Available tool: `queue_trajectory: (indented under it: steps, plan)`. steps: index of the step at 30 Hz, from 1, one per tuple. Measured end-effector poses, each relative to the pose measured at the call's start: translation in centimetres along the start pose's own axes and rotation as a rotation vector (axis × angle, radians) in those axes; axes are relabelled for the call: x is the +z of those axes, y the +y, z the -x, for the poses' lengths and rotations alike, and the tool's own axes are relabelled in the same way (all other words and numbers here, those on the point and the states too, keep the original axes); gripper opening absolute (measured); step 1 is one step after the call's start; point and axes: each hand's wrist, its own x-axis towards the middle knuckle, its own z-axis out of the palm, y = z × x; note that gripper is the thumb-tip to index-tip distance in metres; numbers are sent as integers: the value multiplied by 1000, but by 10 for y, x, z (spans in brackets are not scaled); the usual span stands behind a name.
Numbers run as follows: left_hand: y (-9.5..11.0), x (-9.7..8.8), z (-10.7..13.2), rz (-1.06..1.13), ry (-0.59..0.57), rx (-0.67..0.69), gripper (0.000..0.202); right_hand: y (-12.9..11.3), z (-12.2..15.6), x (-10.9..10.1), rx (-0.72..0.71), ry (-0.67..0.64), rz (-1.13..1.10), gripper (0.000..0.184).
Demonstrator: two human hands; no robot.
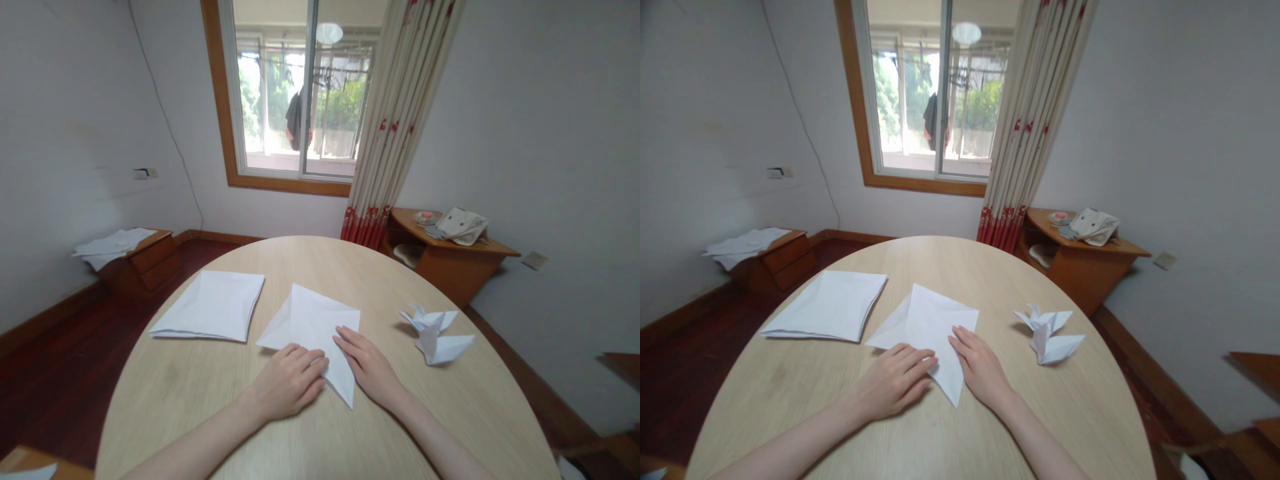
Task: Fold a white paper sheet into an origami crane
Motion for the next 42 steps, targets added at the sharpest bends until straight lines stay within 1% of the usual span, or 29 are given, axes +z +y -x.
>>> queue_trajectory:
  steps: [6,10,16,23,28,32,37,40,42]
  plan:
    - [0,-1,0,-3,-20,-41,28,-1,0,0,30,-15,13,41]
    - [-1,2,1,-13,-19,-70,29,-1,0,0,40,-27,30,41]
    - [-2,6,3,-15,-17,-103,26,-4,0,-1,57,-39,99,40]
    - [-3,10,3,-39,-11,-220,25,-6,0,-2,41,-5,95,35]
    - [-4,13,4,-26,-27,-248,25,-9,-1,-5,30,-13,72,33]
    - [-5,15,6,-29,-37,-275,25,-15,-1,-13,1,-21,65,29]
    - [-7,16,9,11,-65,-258,23,-20,-2,-26,-57,-117,61,27]
    - [-7,15,11,50,-98,-255,28,-20,-2,-32,-25,-201,15,29]
    - [-5,14,11,87,-132,-277,32,-20,-1,-34,14,-253,-18,31]
